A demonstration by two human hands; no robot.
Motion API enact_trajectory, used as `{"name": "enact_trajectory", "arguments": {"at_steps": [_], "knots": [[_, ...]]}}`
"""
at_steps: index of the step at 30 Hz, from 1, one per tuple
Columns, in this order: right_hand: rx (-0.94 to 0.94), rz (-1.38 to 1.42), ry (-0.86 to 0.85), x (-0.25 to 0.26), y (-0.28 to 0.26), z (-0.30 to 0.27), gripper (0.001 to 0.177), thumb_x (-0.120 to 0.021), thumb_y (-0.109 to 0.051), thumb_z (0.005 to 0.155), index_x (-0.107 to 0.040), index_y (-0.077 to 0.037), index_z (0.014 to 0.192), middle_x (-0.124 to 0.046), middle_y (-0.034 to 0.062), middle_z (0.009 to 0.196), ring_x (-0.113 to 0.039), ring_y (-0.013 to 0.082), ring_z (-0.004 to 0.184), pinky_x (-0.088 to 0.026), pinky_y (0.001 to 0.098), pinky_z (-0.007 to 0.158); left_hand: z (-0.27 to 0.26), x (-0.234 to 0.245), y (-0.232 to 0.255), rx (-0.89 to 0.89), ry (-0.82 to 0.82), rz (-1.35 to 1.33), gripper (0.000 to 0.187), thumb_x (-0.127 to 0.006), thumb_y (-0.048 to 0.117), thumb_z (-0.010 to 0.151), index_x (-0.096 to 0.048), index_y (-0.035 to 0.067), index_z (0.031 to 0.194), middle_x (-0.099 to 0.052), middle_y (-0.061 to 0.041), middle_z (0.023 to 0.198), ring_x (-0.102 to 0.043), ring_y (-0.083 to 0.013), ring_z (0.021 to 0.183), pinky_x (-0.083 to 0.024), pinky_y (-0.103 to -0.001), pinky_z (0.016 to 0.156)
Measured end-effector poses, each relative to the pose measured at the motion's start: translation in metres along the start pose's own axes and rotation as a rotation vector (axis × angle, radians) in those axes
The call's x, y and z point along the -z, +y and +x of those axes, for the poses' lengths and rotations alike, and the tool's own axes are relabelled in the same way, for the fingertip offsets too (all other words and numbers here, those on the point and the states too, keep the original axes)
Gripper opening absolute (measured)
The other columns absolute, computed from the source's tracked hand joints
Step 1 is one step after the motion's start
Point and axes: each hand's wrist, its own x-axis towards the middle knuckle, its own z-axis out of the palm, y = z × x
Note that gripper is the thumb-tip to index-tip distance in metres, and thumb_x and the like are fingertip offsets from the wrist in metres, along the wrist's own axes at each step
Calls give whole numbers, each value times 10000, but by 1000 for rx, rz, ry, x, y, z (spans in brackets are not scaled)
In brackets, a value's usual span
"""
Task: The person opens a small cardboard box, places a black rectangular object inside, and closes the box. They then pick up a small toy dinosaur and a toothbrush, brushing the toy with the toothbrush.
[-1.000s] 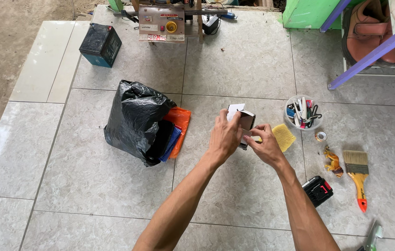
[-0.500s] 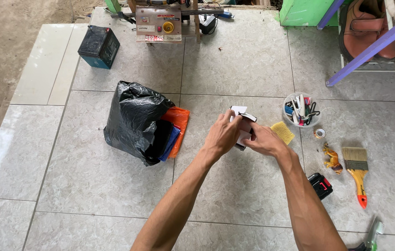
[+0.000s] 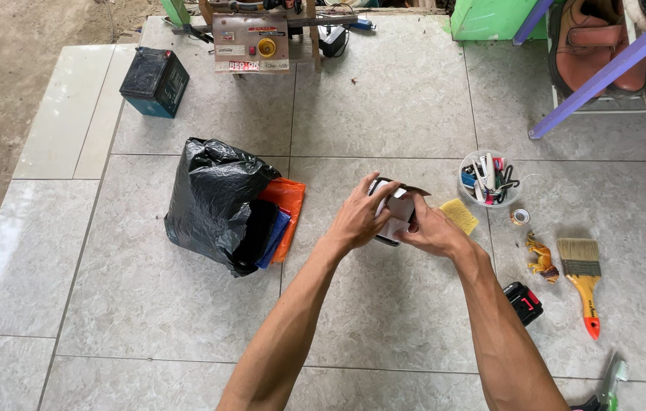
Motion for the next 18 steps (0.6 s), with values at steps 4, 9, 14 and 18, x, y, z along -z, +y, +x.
{"name": "enact_trajectory", "arguments": {"at_steps": [4, 9, 14, 18], "knots": [[30, 43, 26, -5, 6, 3, 929, -816, -375, 773, -294, -147, 1507, -765, 192, 1008, -763, 329, 950, -594, 461, 876, -1, 3, 0, -75, 80, 42, 442, -644, 275, 949, -620, 213, 1386, -398, -252, 1569, -546, -436, 1327, -529, -508, 1032], [56, 27, 47, -13, 7, 5, 915, -846, -344, 759, -298, -171, 1471, -748, 191, 1059, -754, 340, 976, -598, 483, 889, -3, 9, 6, 42, 120, 2, 321, -582, 302, 1041, -630, 207, 1344, -499, -204, 1491, -645, -388, 1199, -572, -502, 958], [94, 56, 56, -17, 6, 5, 820, -805, -382, 804, -299, -206, 1425, -761, 165, 1060, -770, 332, 946, -621, 478, 900, -2, 18, 11, 47, 111, -52, 282, -599, 255, 1010, -562, 154, 1271, -501, -199, 1451, -693, -406, 1052, -611, -492, 838], [82, 96, 70, -16, 9, 6, 837, -812, -383, 793, -302, -211, 1434, -763, 162, 1074, -765, 328, 979, -610, 483, 928, -5, 22, 7, -22, 64, -85, 149, -579, 201, 997, -593, 154, 1137, -423, -230, 1505, -701, -431, 1026, -651, -476, 759]]}}
